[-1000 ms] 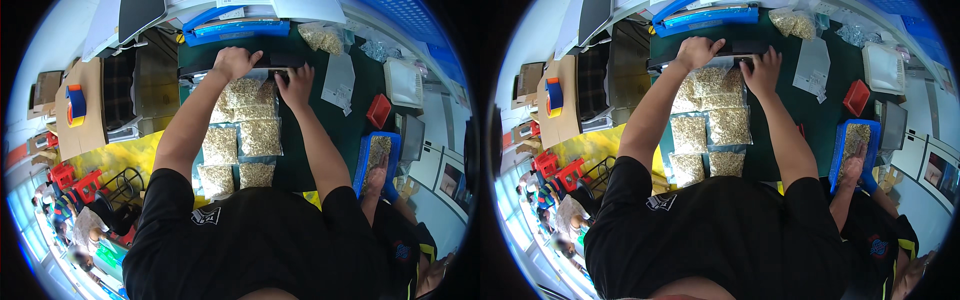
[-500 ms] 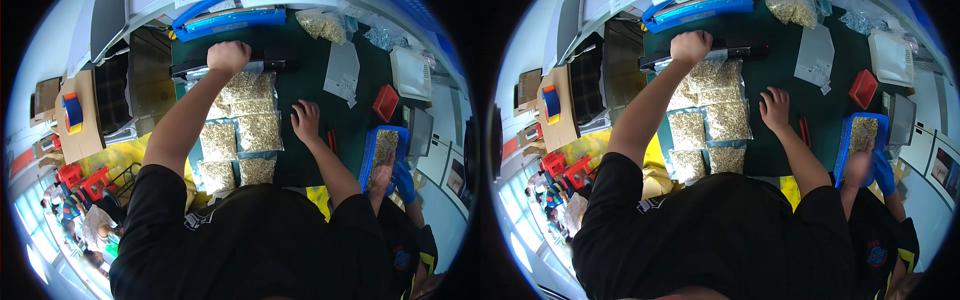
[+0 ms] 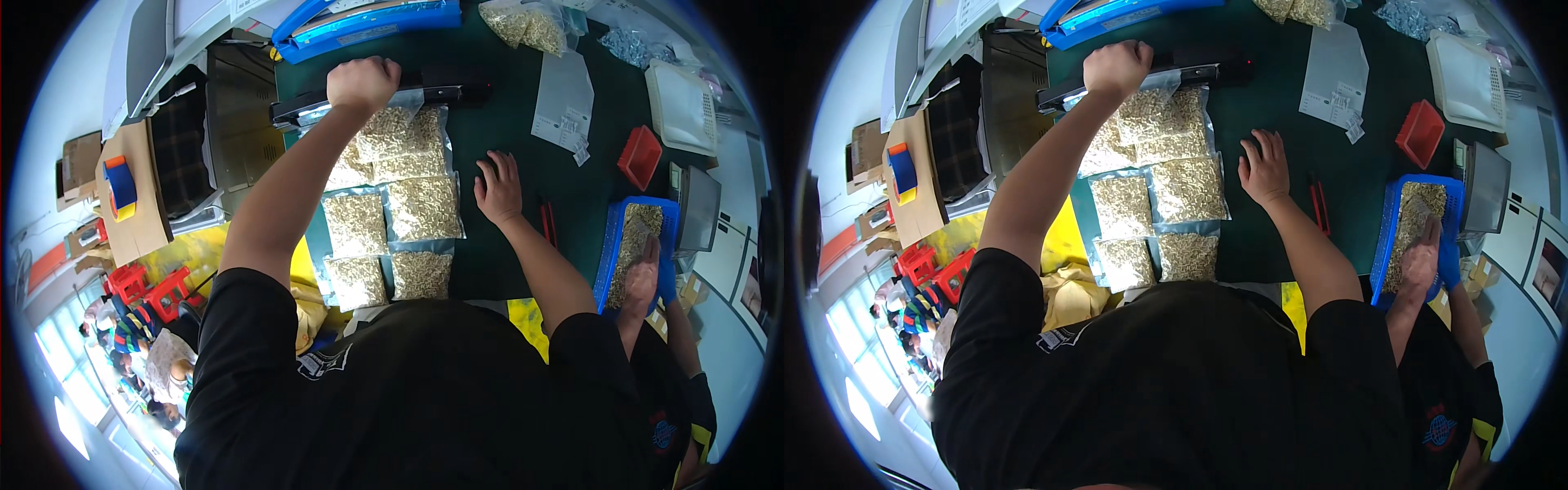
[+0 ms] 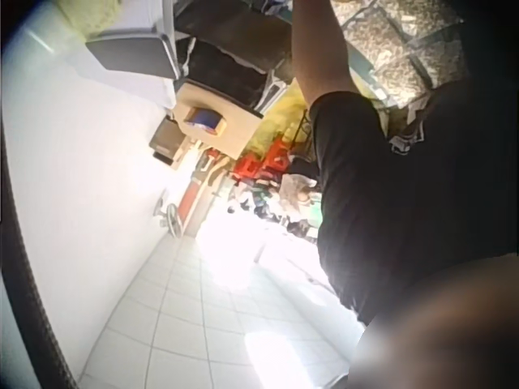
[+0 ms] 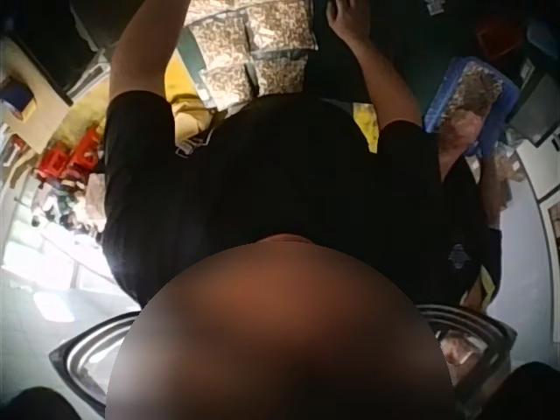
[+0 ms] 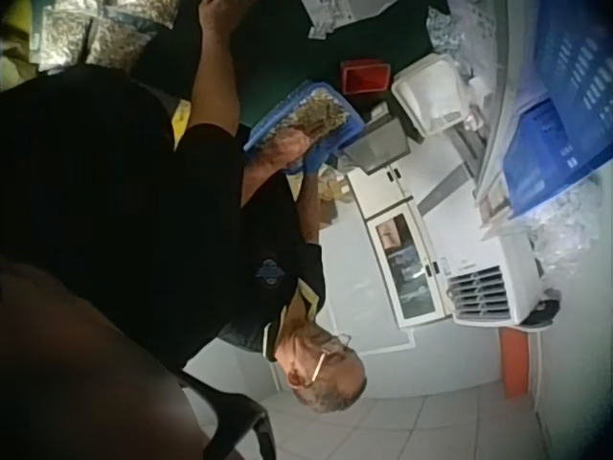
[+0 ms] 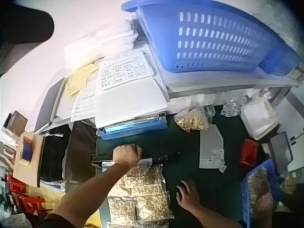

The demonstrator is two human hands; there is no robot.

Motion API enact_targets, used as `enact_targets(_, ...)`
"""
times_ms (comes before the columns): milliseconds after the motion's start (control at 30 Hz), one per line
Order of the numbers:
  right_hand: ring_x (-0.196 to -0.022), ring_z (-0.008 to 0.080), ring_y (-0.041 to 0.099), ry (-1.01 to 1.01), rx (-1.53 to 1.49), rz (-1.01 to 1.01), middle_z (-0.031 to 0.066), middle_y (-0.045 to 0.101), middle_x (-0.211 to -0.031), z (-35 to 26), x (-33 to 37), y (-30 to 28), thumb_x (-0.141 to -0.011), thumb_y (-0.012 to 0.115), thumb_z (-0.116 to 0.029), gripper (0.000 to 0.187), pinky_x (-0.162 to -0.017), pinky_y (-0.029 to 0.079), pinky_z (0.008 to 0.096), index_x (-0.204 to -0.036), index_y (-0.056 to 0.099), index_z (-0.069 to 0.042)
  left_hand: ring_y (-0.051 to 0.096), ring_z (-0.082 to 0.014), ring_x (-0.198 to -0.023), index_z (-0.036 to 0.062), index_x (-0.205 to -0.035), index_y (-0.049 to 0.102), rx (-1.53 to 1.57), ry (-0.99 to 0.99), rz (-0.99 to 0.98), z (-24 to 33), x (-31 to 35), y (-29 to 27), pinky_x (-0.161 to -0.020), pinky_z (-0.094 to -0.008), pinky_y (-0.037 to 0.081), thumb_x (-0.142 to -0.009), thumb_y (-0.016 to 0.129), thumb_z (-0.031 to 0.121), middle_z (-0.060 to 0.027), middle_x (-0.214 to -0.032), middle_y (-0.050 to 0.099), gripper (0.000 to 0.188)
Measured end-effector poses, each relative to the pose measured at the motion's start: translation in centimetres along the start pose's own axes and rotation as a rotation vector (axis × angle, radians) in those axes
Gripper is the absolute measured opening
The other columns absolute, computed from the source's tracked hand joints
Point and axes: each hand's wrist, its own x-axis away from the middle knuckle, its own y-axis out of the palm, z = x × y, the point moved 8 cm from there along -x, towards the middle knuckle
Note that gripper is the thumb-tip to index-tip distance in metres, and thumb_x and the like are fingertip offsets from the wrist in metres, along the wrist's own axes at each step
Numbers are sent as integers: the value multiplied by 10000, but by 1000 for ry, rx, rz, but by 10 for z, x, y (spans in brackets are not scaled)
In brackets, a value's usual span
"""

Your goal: Sealing plastic bags containing small hardware components using a heat sealer machine.

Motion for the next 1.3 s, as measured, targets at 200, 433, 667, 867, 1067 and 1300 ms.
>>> enact_targets(200, -1285, 369, 500, 5, -7, 0, 161, 513, -1335, 0, 0, 1, -866, 675, -164, 360, -1184, 344, 552, -1206, 596, -79, 728, -355, -785, 139, -813, 772, -24, -3, 7, -2, 1, 1, -728, -465, 579, -954, 439, 398, -143, -813, 747, 445)
enact_targets(433, -1289, 378, 488, 6, 15, -1, 166, 511, -1334, 0, -1, 2, -863, 668, -169, 358, -1187, 336, 553, -1201, 596, -76, 718, -380, -799, 138, -838, 754, -8, -15, 13, -4, -1, 3, -733, -492, 575, -962, 427, 428, -156, -815, 741, 455)
enact_targets(667, -1290, 382, 483, -9, 31, 36, 164, 512, -1333, -4, -4, -5, -857, 669, -166, 356, -1190, 335, 539, -1194, 596, -77, 720, -380, -827, 139, -883, 746, -18, -18, 27, -2, 0, -1, -759, -494, 574, -961, 424, 426, -157, -863, 747, 439)
enact_targets(867, -1287, 382, 482, 4, 1, 39, 158, 517, -1327, -6, -2, -5, -851, 677, -165, 364, -1181, 348, 524, -1196, 590, -89, 638, -342, -900, 125, -858, 714, 176, 133, 633, -11, 30, -49, -798, -466, 527, -933, 603, 231, -92, -880, 718, 171)
enact_targets(1067, -1304, 372, 473, 20, 12, 8, 157, 522, -1327, -3, 3, -5, -842, 678, -186, 373, -1197, 326, 523, -1194, 600, -94, 547, -377, -962, 68, -1043, 654, 443, 22, 754, -51, 132, -49, -887, -464, 418, -930, 604, 97, -146, -1033, 634, 127)
enact_targets(1300, -1302, 384, 465, 9, 4, 5, 157, 515, -1328, -2, 0, 0, -847, 671, -175, 362, -1186, 339, 532, -1193, 602, -93, 542, -408, -1107, 56, -1146, 630, 464, -6, 291, -64, 295, 75, -975, -511, 433, -870, 613, 59, -174, -1170, 609, 277)
